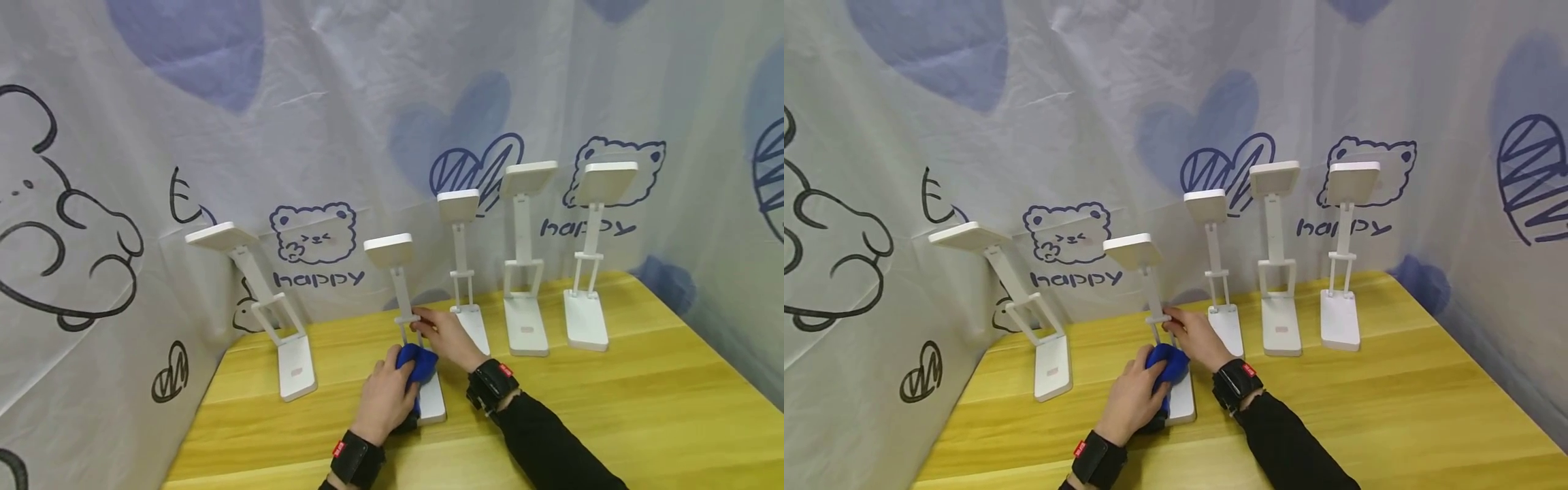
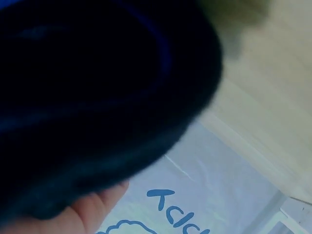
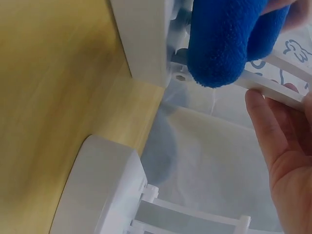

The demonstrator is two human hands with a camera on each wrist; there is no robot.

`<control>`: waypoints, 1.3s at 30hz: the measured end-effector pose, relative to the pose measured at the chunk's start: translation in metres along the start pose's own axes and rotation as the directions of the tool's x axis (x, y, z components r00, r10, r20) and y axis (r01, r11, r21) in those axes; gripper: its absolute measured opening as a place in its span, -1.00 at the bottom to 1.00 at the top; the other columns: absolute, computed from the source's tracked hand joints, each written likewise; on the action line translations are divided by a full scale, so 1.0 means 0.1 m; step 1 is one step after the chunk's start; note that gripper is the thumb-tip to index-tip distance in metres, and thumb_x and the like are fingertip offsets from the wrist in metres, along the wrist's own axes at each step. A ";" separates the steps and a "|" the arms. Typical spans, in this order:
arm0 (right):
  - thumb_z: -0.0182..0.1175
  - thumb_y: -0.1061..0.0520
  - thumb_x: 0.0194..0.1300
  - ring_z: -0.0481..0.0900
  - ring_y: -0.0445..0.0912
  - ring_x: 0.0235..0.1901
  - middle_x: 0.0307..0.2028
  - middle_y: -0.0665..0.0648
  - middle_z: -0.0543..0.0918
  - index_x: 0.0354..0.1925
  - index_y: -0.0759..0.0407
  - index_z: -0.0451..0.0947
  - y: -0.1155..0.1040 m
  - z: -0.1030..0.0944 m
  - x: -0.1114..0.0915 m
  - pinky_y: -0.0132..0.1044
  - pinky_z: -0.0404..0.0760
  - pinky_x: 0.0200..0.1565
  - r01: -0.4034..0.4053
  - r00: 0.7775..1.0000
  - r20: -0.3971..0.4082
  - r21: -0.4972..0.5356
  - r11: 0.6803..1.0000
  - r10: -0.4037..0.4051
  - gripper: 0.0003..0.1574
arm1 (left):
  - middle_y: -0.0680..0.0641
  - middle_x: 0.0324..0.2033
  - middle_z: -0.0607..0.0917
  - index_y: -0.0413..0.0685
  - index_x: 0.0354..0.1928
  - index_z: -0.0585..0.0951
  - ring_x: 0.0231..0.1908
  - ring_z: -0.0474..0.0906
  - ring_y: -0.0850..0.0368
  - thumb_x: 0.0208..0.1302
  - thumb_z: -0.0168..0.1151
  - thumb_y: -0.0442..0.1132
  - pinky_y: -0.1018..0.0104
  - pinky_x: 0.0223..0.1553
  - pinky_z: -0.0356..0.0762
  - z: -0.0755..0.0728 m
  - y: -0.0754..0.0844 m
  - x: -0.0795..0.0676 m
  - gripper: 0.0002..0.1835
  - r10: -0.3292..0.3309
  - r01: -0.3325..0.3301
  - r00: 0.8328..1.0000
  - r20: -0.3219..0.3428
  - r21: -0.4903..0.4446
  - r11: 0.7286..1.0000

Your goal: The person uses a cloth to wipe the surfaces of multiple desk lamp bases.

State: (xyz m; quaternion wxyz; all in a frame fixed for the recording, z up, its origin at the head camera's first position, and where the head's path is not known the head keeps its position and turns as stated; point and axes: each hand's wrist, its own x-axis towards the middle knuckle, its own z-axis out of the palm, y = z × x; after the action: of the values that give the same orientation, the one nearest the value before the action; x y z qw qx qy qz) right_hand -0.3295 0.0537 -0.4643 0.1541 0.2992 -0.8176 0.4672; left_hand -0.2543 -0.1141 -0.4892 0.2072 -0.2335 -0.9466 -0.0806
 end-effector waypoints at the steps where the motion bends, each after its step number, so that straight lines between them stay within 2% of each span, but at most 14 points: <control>1: 0.03 0.24 0.39 0.66 -0.09 -0.31 -0.24 0.17 0.73 0.13 0.14 0.53 0.01 0.00 0.00 -0.22 0.68 -0.34 0.002 1.000 -0.003 -0.005 1.000 -0.002 -0.63 | -0.21 0.10 0.47 -0.06 -0.07 0.67 -0.25 0.55 -0.15 0.15 0.27 -0.09 -0.01 -0.40 0.65 0.01 0.01 0.01 -0.68 -0.002 0.002 1.000 -0.013 0.009 1.000; 4: 0.03 0.25 0.38 0.66 -0.10 -0.31 -0.24 0.18 0.74 0.13 0.14 0.53 0.00 0.01 0.01 -0.21 0.69 -0.34 0.004 1.000 -0.011 -0.008 1.000 -0.004 -0.62 | -0.20 0.03 0.51 -0.05 -0.12 0.68 -0.30 0.54 -0.14 0.15 0.27 -0.10 0.01 -0.46 0.64 0.03 0.02 0.03 -0.72 -0.009 0.010 1.000 -0.025 0.025 1.000; 8: 0.03 0.27 0.38 0.66 -0.08 -0.31 -0.26 0.19 0.74 0.13 0.15 0.53 -0.01 0.01 -0.01 -0.20 0.69 -0.34 0.010 1.000 -0.021 -0.013 1.000 -0.010 -0.62 | -0.18 -0.02 0.53 -0.06 -0.17 0.70 -0.33 0.52 -0.12 0.13 0.27 -0.12 0.02 -0.48 0.63 0.03 0.03 0.04 -0.74 -0.003 0.003 1.000 0.003 0.023 1.000; 17: 0.05 0.28 0.36 0.65 -0.13 -0.35 -0.30 0.15 0.74 0.08 0.13 0.56 0.00 0.04 -0.01 -0.22 0.68 -0.38 0.028 0.998 -0.051 -0.049 0.998 -0.031 -0.64 | -0.18 0.10 0.51 -0.03 -0.04 0.67 -0.21 0.51 -0.16 0.09 0.19 -0.18 -0.01 -0.41 0.64 -0.03 0.03 0.01 -0.64 0.048 -0.052 0.995 0.083 0.038 0.998; 24: 0.06 0.27 0.36 0.65 -0.13 -0.37 -0.30 0.14 0.74 0.08 0.13 0.56 0.02 0.05 -0.01 -0.21 0.65 -0.41 0.026 0.998 -0.054 -0.052 0.998 -0.028 -0.65 | -0.18 0.13 0.50 0.01 -0.03 0.67 -0.15 0.50 -0.16 0.06 0.17 -0.19 -0.01 -0.34 0.63 -0.06 0.01 -0.06 -0.62 0.092 -0.096 0.986 0.139 0.020 0.995; 29: 0.06 0.28 0.35 0.66 -0.10 -0.34 -0.28 0.19 0.75 0.07 0.15 0.55 0.02 0.04 -0.02 -0.18 0.67 -0.39 0.053 0.997 -0.049 -0.054 0.997 -0.056 -0.65 | -0.18 0.17 0.47 0.09 0.01 0.66 -0.11 0.48 -0.11 0.10 0.18 -0.20 0.01 -0.17 0.59 -0.09 -0.03 -0.13 -0.62 0.157 -0.153 0.969 0.190 -0.031 0.988; 33: 0.08 0.29 0.34 0.66 -0.09 -0.35 -0.29 0.20 0.75 0.07 0.16 0.56 0.02 0.03 -0.02 -0.17 0.67 -0.40 0.065 0.996 -0.060 -0.057 0.996 -0.068 -0.65 | -0.17 0.20 0.44 0.20 0.05 0.64 -0.03 0.43 -0.12 0.13 0.16 -0.32 -0.04 -0.04 0.52 -0.15 -0.09 -0.17 -0.57 0.208 -0.180 0.948 0.242 -0.131 0.975; 36: 0.08 0.29 0.33 0.66 -0.09 -0.36 -0.29 0.19 0.75 0.08 0.17 0.56 0.02 0.03 -0.01 -0.17 0.66 -0.40 0.063 0.996 -0.057 -0.048 0.997 -0.066 -0.64 | -0.14 0.20 0.45 0.25 0.02 0.67 0.01 0.41 -0.13 0.08 0.11 -0.45 -0.08 0.00 0.48 -0.21 -0.15 -0.18 -0.49 0.238 -0.183 0.933 0.271 -0.211 0.960; 39: 0.08 0.29 0.33 0.66 -0.08 -0.35 -0.27 0.20 0.74 0.09 0.18 0.55 0.02 0.02 -0.02 -0.17 0.67 -0.39 0.056 0.997 -0.043 -0.037 0.998 -0.058 -0.63 | -0.11 0.21 0.46 0.29 -0.07 0.71 0.04 0.39 -0.12 0.00 0.07 -0.54 -0.14 0.03 0.43 -0.26 -0.23 -0.17 -0.42 0.238 -0.157 0.922 0.304 -0.269 0.950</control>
State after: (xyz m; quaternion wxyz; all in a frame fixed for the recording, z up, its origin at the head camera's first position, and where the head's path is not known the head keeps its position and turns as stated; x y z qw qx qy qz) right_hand -0.3298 0.0530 -0.4680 0.1907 0.3093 -0.8133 0.4545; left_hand -0.2423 -0.1479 -0.4749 0.0218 -0.3620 -0.9225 -0.1321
